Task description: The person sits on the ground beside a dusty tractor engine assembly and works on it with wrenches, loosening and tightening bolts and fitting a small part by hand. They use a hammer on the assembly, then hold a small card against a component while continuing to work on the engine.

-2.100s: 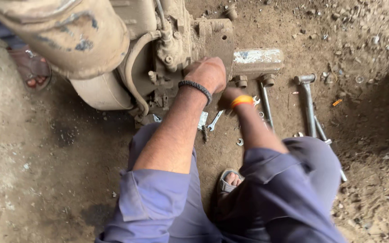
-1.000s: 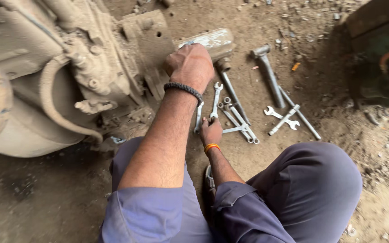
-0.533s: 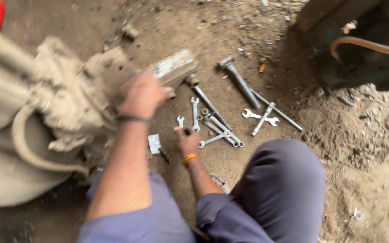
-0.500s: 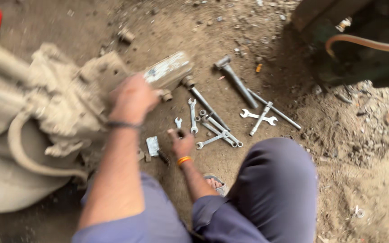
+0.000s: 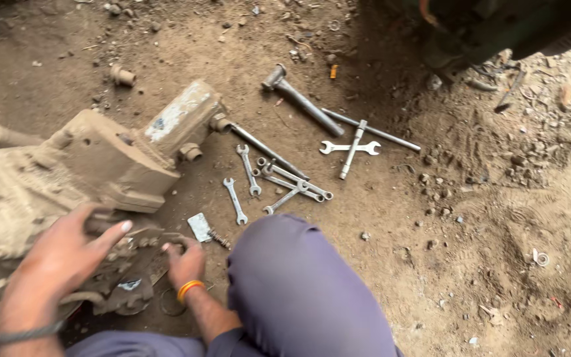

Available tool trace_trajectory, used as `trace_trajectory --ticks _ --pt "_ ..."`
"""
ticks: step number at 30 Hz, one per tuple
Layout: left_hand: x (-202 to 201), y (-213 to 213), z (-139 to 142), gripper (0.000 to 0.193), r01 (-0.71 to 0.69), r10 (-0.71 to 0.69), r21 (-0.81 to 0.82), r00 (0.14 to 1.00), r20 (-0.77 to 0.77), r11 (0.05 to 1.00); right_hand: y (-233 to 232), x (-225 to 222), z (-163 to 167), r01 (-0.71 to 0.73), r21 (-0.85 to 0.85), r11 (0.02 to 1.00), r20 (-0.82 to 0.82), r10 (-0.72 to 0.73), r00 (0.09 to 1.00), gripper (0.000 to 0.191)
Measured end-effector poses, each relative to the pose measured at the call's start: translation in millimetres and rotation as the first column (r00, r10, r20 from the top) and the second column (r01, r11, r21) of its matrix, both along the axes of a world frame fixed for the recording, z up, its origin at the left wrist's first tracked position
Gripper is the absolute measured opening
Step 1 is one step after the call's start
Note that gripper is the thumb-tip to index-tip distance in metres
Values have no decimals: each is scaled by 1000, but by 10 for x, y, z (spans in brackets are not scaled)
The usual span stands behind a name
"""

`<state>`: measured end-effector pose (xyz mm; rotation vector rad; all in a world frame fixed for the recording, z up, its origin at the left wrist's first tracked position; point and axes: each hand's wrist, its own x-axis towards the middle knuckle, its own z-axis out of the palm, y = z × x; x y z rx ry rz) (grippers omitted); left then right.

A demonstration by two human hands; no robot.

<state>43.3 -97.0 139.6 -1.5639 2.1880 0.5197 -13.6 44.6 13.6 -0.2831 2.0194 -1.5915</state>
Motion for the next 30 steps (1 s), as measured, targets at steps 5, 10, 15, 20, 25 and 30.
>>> trace_trajectory --ticks 5,10,15,20,25,30 --pt "174 49 -29 75 -77 62 154 993 99 985 63 -4 80 -246 283 927 437 104 894 29" --pt "50 120 -52 75 -55 67 184 996 -61 981 96 -103 108 -219 333 917 441 54 896 31" --pt "-64 132 -22 73 -38 46 162 998 -43 986 90 -160 105 -194 392 899 411 17 911 34" --pt "51 100 -67 74 -17 24 157 999 -45 988 76 -181 55 -200 388 900 428 16 904 32" --pt "147 107 -88 67 -34 40 197 999 -30 980 78 -191 12 -220 429 876 391 39 919 30" --pt "70 140 -10 70 -75 70 199 997 34 977 84 -199 -12 -310 282 908 467 152 871 24"
